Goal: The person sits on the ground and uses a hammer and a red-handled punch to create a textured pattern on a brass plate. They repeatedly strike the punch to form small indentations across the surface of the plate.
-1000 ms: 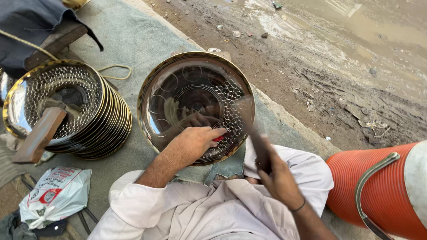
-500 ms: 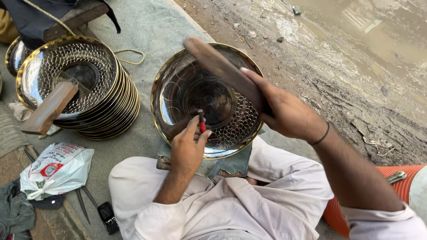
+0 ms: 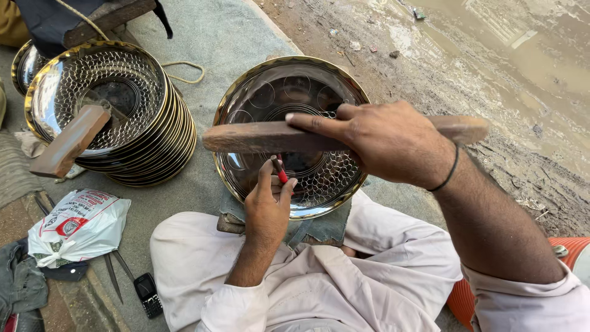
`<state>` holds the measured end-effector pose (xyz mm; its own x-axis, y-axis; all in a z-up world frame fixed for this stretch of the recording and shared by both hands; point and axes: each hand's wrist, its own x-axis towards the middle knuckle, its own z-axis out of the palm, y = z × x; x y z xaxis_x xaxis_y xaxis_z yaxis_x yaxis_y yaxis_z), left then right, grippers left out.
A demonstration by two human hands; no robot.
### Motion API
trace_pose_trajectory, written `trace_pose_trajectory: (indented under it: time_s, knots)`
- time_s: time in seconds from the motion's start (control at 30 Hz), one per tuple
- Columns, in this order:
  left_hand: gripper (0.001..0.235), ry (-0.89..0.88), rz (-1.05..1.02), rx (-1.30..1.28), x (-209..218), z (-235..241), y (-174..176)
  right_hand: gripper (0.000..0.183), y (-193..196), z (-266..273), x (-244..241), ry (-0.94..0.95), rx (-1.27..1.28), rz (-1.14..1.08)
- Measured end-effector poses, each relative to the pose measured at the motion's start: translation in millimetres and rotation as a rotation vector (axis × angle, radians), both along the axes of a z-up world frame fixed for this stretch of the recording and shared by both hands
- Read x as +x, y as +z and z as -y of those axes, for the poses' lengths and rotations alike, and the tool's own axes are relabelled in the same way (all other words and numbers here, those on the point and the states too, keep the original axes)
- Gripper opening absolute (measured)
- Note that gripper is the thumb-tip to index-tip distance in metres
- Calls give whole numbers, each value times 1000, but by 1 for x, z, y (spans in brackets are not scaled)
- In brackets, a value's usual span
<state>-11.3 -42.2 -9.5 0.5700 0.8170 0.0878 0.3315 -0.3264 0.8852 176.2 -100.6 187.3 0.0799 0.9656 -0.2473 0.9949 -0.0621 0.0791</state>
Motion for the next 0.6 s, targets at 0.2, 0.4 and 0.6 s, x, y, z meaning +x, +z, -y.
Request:
trace_pose_trajectory:
  time_s: [0.2, 0.4, 0.6]
  knots:
    - [50, 34, -23, -2, 0, 3, 1, 85, -14, -1, 11, 130, 292, -214]
    - [55, -62, 19, -5, 3, -5, 10, 79, -29, 18, 27, -7, 262, -284]
    - [53, -476, 48, 170, 8, -41, 22, 93, -88, 94, 32, -328, 375, -570]
